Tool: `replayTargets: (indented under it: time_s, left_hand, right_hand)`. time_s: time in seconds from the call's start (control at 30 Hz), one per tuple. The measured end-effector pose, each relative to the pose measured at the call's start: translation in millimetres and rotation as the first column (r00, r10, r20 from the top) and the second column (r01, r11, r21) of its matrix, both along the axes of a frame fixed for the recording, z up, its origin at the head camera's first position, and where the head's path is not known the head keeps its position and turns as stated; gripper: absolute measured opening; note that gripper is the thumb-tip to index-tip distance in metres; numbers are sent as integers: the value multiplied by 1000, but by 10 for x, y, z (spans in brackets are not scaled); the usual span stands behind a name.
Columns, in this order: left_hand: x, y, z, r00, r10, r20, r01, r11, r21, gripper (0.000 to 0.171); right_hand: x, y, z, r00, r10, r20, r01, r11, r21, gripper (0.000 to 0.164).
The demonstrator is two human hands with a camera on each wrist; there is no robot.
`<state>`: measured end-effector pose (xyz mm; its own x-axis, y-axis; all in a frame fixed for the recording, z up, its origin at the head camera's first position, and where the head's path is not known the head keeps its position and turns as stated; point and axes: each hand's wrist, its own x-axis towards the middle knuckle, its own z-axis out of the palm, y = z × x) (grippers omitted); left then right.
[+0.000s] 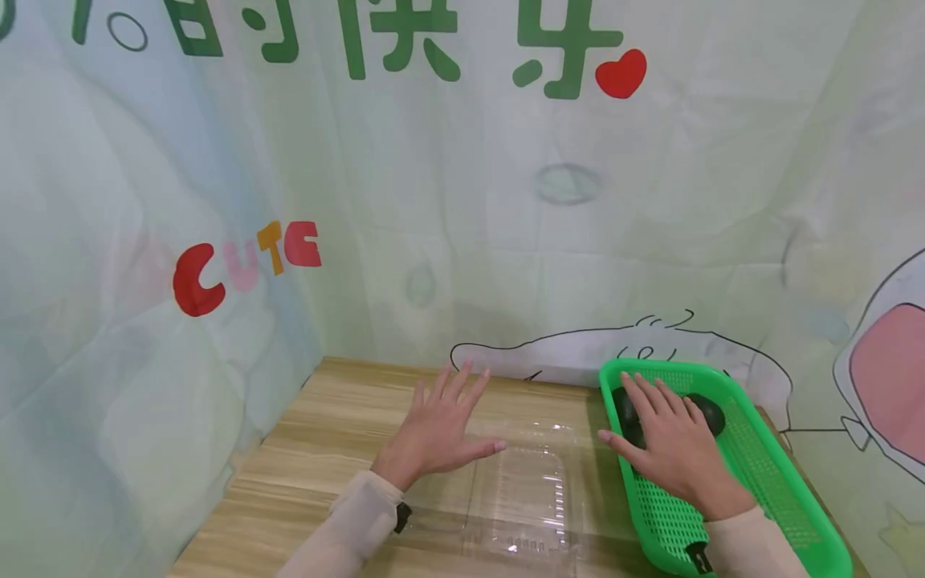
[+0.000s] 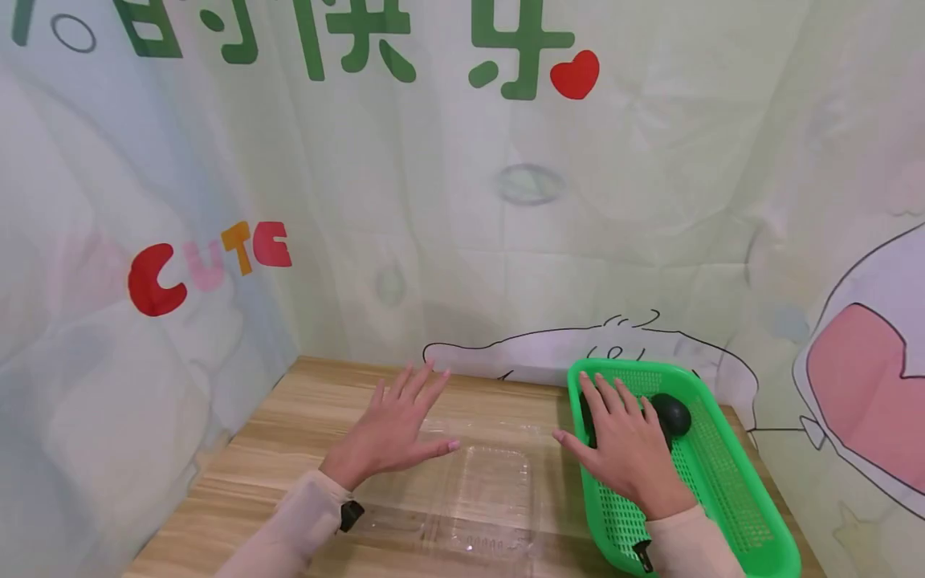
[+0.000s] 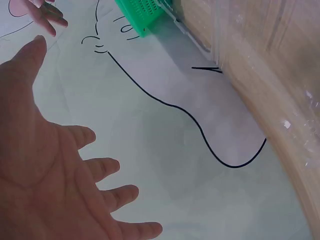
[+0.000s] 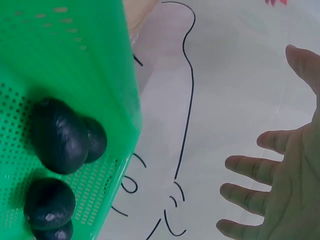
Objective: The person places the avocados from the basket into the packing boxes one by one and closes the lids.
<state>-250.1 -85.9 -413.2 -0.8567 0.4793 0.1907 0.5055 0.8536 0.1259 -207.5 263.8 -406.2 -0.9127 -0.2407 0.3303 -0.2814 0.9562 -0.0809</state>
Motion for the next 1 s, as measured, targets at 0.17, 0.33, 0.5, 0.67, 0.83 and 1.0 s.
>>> replayTargets:
  time_s: [0.17, 0.33, 0.5, 0.67, 0.83, 1.0]
  left_hand:
    - [122, -32, -119, 999, 5, 36, -5, 1000, 10, 104]
    - [220, -47, -251, 999, 7, 53, -7, 1000, 5, 104]
    - [301, -51, -348, 997, 14, 73, -16, 1000, 23, 104]
    - [365, -64, -448, 997, 23, 76, -25, 999, 31, 105]
    - [425, -77, -560, 998, 10, 69, -13, 999, 33, 106]
    - [479, -92, -677, 999, -4, 49, 3, 999, 32, 108]
  right_hand:
    - [-11, 125, 66, 1000, 0, 28, -1, 1000, 6, 92]
    - [-76, 244, 80, 999, 1, 48, -2, 999, 33, 91]
    - [-155, 330, 80, 998, 0, 71, -4, 998, 58, 92]
    - [-222, 389, 65, 996, -6, 93, 0, 998, 67, 92]
    - [-275, 429, 26, 994, -11, 110, 1, 996, 86, 91]
    - [-342, 463, -44, 989, -13, 150, -3, 995, 102, 91]
